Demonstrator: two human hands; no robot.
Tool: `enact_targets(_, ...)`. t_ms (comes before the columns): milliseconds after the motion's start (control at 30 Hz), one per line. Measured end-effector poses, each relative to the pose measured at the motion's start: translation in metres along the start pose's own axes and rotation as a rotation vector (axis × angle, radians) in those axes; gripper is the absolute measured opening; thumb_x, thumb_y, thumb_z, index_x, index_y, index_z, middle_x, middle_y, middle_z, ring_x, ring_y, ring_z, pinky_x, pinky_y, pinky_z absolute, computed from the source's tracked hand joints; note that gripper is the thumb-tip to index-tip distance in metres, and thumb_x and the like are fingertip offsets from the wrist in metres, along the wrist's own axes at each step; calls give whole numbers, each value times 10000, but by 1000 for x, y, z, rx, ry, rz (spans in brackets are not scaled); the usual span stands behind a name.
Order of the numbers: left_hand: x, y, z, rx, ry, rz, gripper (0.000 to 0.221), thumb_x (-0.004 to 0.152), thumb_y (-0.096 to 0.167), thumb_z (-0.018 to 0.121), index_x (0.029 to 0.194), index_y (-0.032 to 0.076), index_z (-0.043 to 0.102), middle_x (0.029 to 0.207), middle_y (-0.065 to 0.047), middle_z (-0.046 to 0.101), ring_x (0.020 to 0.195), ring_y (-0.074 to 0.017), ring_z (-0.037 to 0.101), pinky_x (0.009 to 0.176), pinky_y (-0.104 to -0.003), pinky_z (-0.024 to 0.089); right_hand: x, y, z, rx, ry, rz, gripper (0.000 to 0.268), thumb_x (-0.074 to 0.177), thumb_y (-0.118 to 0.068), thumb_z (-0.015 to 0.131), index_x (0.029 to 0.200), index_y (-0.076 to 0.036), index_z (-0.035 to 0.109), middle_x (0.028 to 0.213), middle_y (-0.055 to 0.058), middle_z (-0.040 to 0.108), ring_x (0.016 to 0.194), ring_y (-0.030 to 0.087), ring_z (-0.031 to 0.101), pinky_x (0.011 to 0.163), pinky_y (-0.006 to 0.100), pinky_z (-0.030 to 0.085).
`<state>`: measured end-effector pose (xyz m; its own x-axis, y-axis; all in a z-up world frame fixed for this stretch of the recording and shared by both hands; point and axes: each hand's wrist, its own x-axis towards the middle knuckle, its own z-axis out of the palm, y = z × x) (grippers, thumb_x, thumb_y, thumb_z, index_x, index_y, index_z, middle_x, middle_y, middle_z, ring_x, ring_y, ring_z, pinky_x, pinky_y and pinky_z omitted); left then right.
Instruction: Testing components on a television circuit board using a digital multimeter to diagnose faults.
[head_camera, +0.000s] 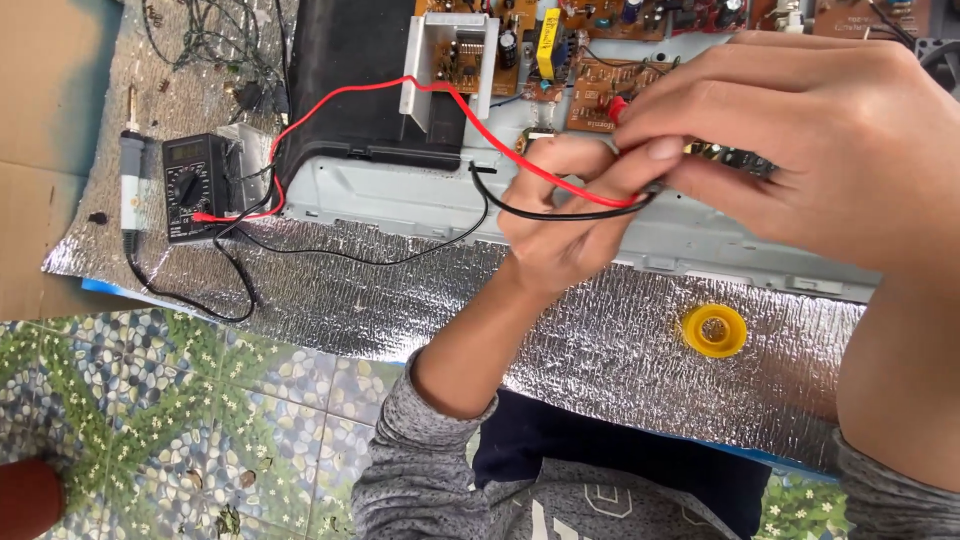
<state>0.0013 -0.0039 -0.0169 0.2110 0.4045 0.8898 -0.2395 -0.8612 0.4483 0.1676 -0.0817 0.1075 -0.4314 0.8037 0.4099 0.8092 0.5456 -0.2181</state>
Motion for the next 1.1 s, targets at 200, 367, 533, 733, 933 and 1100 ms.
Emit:
enact_targets(200, 9, 5, -17, 161, 164, -83, 164, 1064, 191, 625, 1191, 123, 703, 1027, -64, 617, 851, -205, 616, 751, -322, 534, -1, -4, -3, -61, 69, -20, 50, 1104, -47, 760, 1151, -46, 779, 1056, 50, 748, 858, 269, 662, 758, 381, 536)
enact_targets(367, 19, -6, -17, 233, 303, -36, 232, 1099, 324, 525, 1097, 144, 672, 1070, -24, 529, 942, -158, 535, 814, -323, 446, -1, -9, -7, -6, 178, -12, 64, 1131, 69, 793, 1184, 34, 783, 1009, 169, 757, 919, 302, 713, 825, 417, 560)
enact_targets(533, 22, -11, -33, 386, 375, -103, 275, 1100, 343, 529, 1253, 117, 568, 1220, -7, 567, 1242, -127, 421, 1123, -293, 342, 14, -15, -14, 167, 177, -74, 61, 1079, 71, 688, 1070, 129, 707, 1120, 322, 783, 1057, 393, 789, 862, 450, 607)
enact_targets(733, 13, -34, -55, 564, 424, 82, 648, 1145, 204, 506, 1675, 241, 135, 1162, -13, 715, 1027, -262, 467, 954, -463, 411, 16, -7, 10, 168, 217, -14, 103, 1114, 38, 796, 1038, 106, 787, 1125, 257, 753, 940, 318, 712, 811, 383, 541)
enact_targets(933, 41, -11, -60, 461, 346, -136, 185, 1032, 209, 591, 1159, 74, 593, 1121, -84, 610, 1071, -235, 563, 924, -356, 530, 9, 0, 34, 120, 231, 126, 123, 1090, 161, 791, 1162, 73, 744, 956, 132, 723, 880, 217, 692, 744, 332, 511)
enact_targets(1100, 49, -9, -63, 415, 166, -93, 236, 1055, 243, 544, 989, 46, 657, 976, -36, 670, 874, -246, 589, 881, -415, 447, 7, 1, 36, 116, 224, 120, 43, 1146, 97, 760, 1120, 107, 727, 971, 152, 746, 898, 232, 735, 727, 328, 533)
